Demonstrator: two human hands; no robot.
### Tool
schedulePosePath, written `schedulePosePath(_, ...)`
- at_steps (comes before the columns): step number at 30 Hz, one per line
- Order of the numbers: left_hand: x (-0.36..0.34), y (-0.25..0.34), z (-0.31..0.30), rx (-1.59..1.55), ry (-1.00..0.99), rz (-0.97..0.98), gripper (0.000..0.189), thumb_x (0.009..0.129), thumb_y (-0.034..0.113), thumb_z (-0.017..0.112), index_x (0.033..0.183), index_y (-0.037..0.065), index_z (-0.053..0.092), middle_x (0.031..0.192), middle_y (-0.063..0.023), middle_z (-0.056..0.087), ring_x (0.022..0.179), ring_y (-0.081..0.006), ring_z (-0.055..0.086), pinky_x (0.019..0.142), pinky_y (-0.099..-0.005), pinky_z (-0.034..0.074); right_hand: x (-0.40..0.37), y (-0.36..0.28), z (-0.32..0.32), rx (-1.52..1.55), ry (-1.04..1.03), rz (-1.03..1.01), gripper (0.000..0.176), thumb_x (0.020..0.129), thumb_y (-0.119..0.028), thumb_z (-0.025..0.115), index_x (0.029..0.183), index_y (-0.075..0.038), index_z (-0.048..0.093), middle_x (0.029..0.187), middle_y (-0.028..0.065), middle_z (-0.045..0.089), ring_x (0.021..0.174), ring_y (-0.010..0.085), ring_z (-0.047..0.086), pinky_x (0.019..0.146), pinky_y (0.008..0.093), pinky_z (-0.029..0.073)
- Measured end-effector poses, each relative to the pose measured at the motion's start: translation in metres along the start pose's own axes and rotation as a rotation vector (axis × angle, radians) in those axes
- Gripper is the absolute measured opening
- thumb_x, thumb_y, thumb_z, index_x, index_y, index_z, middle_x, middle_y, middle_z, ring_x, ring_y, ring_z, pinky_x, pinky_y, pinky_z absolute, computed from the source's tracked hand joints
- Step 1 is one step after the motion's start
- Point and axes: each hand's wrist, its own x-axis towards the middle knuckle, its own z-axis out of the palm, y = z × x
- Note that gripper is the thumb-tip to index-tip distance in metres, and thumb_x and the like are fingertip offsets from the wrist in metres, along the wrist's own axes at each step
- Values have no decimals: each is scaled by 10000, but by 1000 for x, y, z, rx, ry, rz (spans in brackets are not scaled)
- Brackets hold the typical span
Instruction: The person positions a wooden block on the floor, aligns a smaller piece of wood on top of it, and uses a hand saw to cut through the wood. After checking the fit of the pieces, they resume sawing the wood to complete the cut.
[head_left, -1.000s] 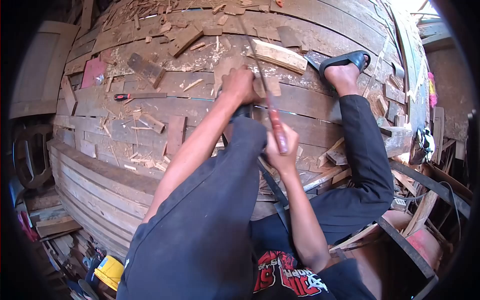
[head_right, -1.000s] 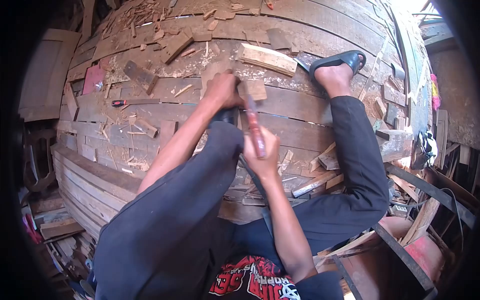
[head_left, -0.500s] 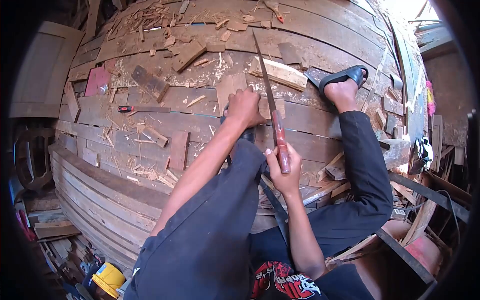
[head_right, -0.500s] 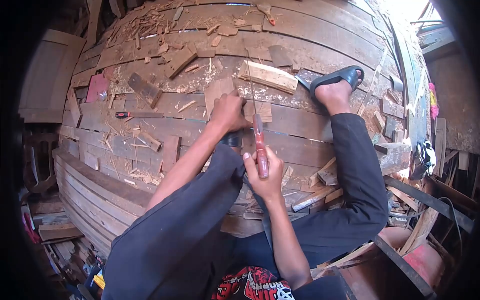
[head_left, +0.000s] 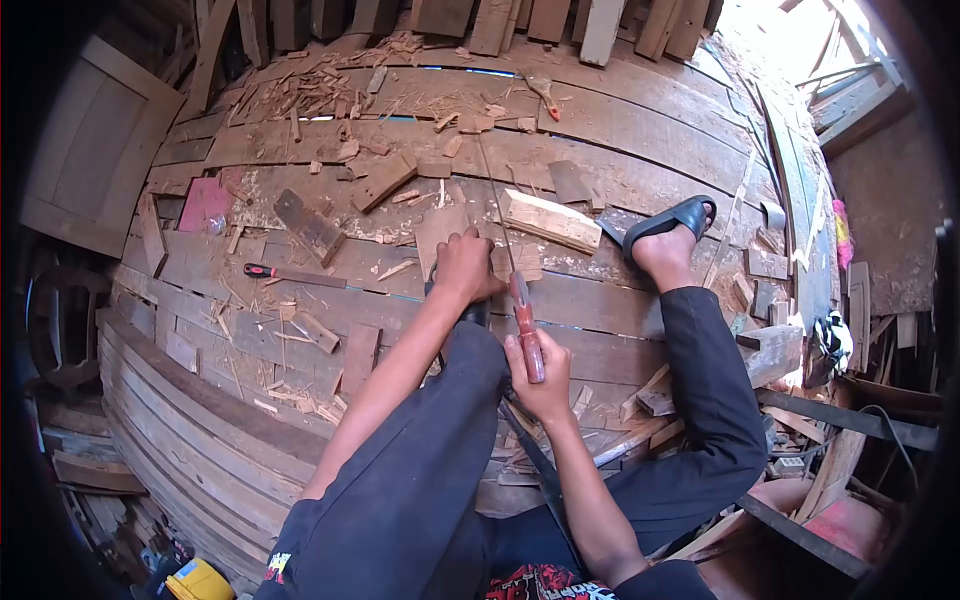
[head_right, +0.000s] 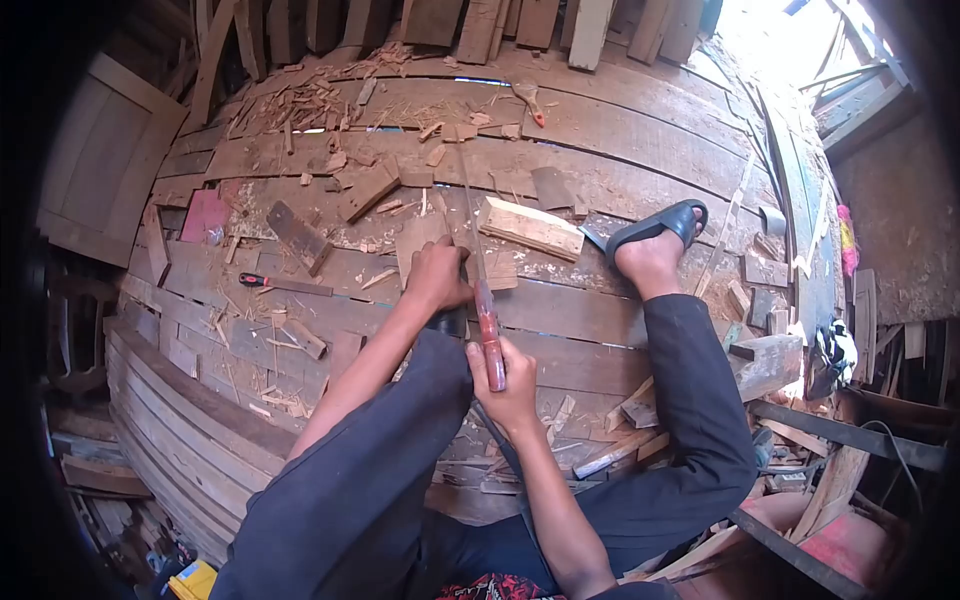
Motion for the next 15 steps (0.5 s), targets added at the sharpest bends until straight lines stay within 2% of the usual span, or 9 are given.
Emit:
schedulePosePath(5, 7, -3, -2, -10, -79, 14, 626, 650, 371, 931, 1163, 29, 819, 1251, -273, 702, 1146, -461, 702, 993, -535, 584, -6, 10, 6, 29, 60, -11, 225, 997, -155, 759, 860, -13, 651, 602, 101, 569, 514, 156, 540, 544, 371, 457)
schedulePosePath(10, -1, 2, -6, 85, -78, 37, 704, 682, 399, 916, 1240, 1, 753, 1284, -254, 682, 1165, -446, 700, 997, -543, 583, -4, 5, 12, 78, 155, -62, 181, 982, -141, 762, 898, -4, 680, 627, 88, 593, 544, 143, 552, 564, 348, 471)
schedulePosePath(13, -2, 1, -12, 128, -72, 15, 706, 710, 416, 901, 1248, -7, 727, 1304, -238, 669, 1169, -438, 700, 999, -545, 584, -3, 12, 15, 175, 182, 65, 231, 972, -164, 774, 866, 2, 654, 637, 87, 595, 560, 129, 548, 560, 346, 457)
schedulePosePath(15, -2, -2, -12, 128, -92, 12, 692, 726, 420, 893, 1242, -9, 723, 1306, -235, 667, 1164, -438, 701, 997, -543, 586, 2, 16, 10, 114, 139, 27, 270, 972, -182, 779, 837, -1, 631, 636, 84, 594, 568, 122, 545, 554, 347, 446)
